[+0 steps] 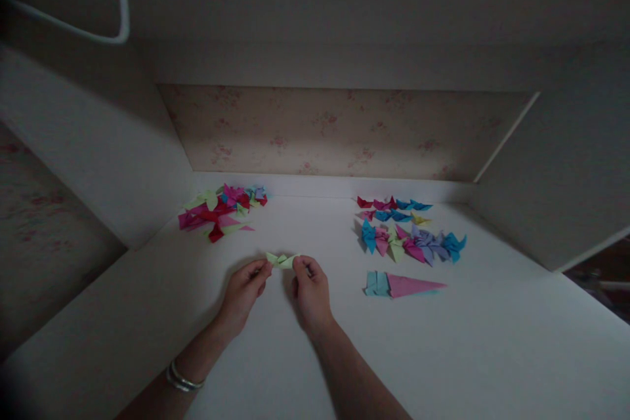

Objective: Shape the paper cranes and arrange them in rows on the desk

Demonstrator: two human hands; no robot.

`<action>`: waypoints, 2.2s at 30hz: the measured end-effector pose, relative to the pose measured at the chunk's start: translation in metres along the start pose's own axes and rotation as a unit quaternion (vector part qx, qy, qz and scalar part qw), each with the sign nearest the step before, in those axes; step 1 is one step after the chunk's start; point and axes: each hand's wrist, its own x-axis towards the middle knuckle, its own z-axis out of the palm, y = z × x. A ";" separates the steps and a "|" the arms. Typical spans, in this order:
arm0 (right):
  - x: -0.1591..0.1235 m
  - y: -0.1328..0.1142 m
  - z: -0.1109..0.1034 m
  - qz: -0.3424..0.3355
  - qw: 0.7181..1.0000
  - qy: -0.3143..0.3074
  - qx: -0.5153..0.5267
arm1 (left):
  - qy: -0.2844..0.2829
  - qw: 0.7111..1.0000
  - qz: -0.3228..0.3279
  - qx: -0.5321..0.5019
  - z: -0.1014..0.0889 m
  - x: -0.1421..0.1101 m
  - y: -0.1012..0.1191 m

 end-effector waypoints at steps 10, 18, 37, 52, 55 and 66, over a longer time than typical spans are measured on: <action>-0.001 -0.001 0.000 0.012 1.000 -0.027 0.004 | 0.022 1.000 -0.007 0.010 -0.004 0.003 -0.009; -0.001 0.005 -0.001 0.004 0.998 -0.060 -0.021 | 0.037 0.999 -0.015 -0.016 -0.001 0.003 -0.006; 0.001 0.005 -0.003 0.003 0.999 -0.036 -0.035 | 0.042 0.998 -0.024 -0.050 0.002 0.000 0.003; 0.003 0.008 -0.004 -0.007 0.998 -0.035 -0.052 | 0.038 0.998 -0.016 -0.042 0.003 0.000 0.001; 0.003 0.009 -0.003 -0.003 0.998 -0.039 -0.039 | 0.048 0.998 -0.023 -0.045 0.003 0.000 0.003; 0.001 0.008 -0.004 -0.005 0.998 -0.047 -0.043 | 0.035 0.999 -0.009 -0.017 0.002 0.002 -0.007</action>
